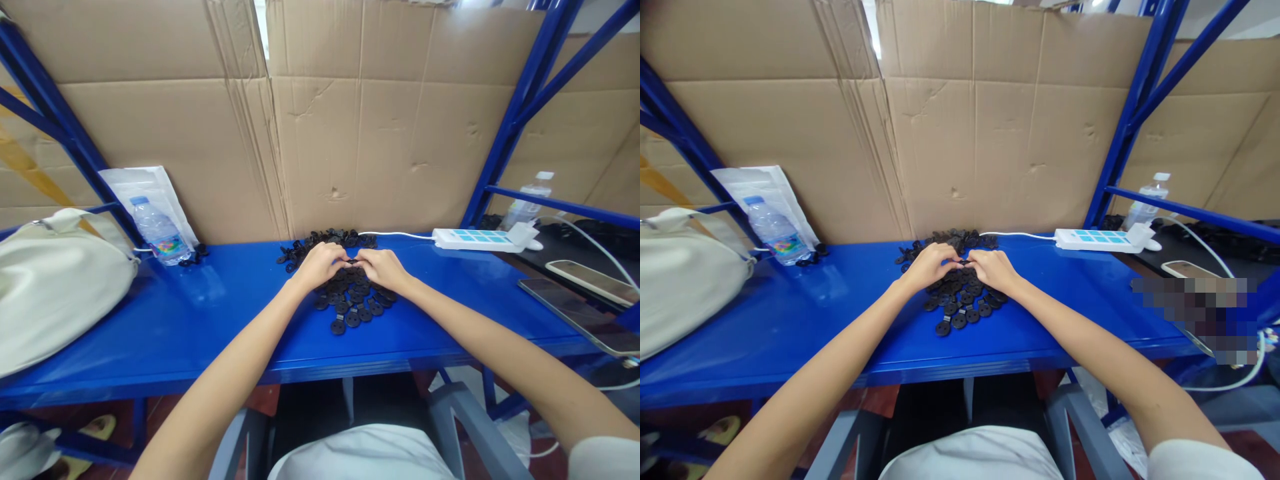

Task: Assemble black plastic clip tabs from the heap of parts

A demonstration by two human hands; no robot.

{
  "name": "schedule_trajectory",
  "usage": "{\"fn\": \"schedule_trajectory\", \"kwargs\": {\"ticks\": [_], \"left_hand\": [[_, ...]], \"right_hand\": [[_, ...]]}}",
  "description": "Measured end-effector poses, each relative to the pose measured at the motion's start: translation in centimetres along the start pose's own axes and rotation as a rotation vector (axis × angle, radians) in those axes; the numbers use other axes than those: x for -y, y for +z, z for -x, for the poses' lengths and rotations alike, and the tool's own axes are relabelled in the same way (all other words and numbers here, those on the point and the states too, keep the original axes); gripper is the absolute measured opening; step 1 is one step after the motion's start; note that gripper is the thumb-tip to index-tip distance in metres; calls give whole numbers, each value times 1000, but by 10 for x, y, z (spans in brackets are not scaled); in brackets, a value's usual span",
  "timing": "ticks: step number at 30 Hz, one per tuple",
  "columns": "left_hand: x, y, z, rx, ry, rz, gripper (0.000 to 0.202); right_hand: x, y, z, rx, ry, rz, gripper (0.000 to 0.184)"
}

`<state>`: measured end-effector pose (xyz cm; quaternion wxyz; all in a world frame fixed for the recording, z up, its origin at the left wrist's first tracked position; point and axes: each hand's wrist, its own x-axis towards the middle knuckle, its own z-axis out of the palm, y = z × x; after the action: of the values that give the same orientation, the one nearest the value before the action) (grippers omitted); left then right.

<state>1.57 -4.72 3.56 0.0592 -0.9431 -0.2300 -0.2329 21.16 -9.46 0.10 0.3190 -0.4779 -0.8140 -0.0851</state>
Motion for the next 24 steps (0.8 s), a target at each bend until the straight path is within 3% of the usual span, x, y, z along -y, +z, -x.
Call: {"fn": "schedule_trajectory", "kwargs": {"ticks": [18, 24], "left_hand": [[0, -3, 1, -102, -32, -24, 3], [0, -5, 2, -165, -24, -42, 7]], "right_hand": [[3, 5, -2, -88, 71, -155, 7], [2, 8, -3, -159, 162, -395, 18]]}}
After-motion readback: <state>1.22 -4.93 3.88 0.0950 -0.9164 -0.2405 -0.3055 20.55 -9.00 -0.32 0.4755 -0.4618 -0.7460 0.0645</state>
